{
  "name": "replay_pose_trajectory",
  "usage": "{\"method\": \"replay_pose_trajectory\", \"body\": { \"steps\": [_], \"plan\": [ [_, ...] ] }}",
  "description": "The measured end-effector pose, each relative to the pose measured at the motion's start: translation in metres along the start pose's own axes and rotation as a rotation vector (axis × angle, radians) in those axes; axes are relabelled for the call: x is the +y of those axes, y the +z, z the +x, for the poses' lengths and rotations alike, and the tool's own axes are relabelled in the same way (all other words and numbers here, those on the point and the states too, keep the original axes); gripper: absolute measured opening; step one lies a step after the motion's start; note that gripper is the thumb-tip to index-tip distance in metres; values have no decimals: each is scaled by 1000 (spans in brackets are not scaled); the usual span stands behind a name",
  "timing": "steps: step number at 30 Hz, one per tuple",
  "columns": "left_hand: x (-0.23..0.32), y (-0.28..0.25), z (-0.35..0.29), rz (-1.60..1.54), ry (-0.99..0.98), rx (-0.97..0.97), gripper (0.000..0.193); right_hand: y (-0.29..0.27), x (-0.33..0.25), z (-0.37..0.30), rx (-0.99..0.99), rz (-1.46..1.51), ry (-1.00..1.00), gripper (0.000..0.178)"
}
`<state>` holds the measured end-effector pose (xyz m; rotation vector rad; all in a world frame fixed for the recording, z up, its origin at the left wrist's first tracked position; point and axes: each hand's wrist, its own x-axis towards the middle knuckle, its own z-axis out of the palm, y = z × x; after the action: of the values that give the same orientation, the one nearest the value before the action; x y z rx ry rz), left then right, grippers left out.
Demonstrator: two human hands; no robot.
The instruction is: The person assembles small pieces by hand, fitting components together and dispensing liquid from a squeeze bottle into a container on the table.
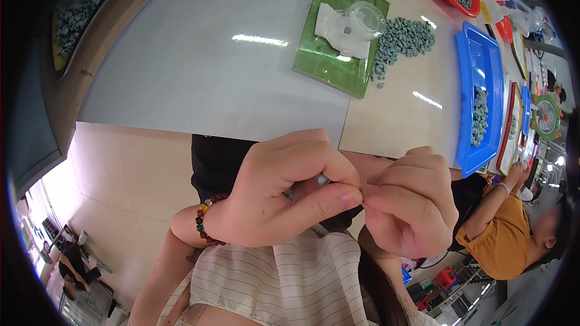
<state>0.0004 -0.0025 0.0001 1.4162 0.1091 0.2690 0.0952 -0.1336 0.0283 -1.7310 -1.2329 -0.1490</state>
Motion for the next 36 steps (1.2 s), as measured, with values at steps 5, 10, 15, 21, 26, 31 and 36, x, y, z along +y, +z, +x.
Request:
{"method": "replay_pose_trajectory", "body": {
  "steps": [5,10,15,21,26,31,36],
  "plan": [
    [0,-4,-1,36,37,47,14,-1,-1,9,-58,-91,-85,23],
    [2,-5,0,-178,-31,103,29,-10,4,32,-99,-150,-170,12],
    [6,-3,-2,-477,-131,32,39,-10,30,74,-49,-454,-208,11],
    [-5,-19,-6,-508,-71,-66,36,9,31,102,-278,-620,-301,13],
    [-6,-19,-6,-454,18,-108,23,8,31,104,-337,-656,-342,15],
    [11,-10,-1,-723,-236,87,17,0,35,96,-295,-625,-336,14],
    [1,-21,-6,-615,-123,-56,19,-12,8,62,-155,5,-67,6]
  ]
}}
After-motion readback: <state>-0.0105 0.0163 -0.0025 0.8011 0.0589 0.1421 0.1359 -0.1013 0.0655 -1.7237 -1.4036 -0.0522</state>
